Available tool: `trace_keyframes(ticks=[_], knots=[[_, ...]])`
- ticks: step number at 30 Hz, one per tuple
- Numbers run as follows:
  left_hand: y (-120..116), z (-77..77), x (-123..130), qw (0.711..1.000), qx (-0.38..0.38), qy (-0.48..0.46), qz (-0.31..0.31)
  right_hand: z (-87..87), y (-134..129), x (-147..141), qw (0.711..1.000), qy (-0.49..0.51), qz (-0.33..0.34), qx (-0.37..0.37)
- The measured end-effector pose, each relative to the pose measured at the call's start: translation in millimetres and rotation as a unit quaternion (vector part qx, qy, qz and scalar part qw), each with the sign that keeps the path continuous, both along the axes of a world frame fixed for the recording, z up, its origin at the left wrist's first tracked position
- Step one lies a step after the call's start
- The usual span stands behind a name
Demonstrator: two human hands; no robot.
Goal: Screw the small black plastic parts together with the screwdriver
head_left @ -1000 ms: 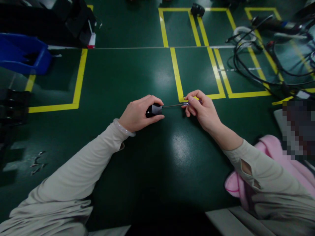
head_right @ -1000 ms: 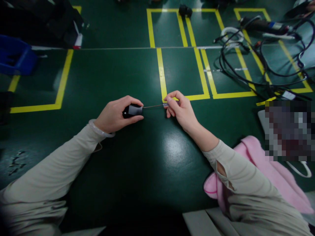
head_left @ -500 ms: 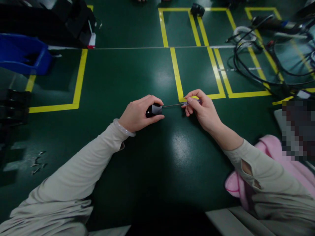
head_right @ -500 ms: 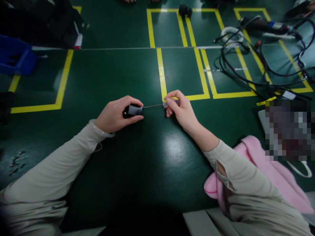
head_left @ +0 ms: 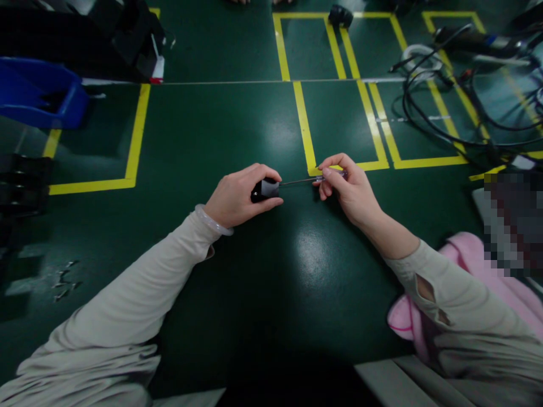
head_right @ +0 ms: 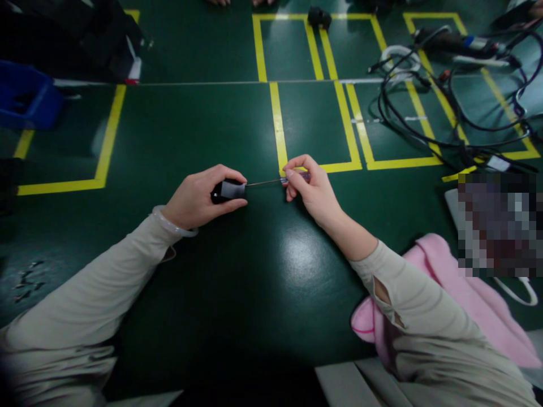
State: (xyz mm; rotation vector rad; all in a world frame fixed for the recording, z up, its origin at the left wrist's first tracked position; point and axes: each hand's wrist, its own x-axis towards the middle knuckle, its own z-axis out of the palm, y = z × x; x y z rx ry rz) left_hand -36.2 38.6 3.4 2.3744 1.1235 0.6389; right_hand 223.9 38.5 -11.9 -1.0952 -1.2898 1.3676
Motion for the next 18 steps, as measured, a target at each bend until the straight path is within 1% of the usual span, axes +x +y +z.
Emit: trace_keyframes(ticks=[7, 14, 18], knots=[[0.1, 1.1, 0.1, 1.0, -0.009, 0.004, 0.003, 0.3, 0.2, 1.0, 1.0, -0.008, 0.016, -0.004], [-0.5, -0.3, 0.4, 1.0, 0.0, 0.005, 0.004, -1.2, 0.0, -0.4, 1.0, 0.008, -0.005, 0.003], [-0.4, -0.3, 0.2, 1.0, -0.001, 0.003, 0.004, -0.5, -0.3, -0.7, 1.0, 0.016, -0.001, -0.009]])
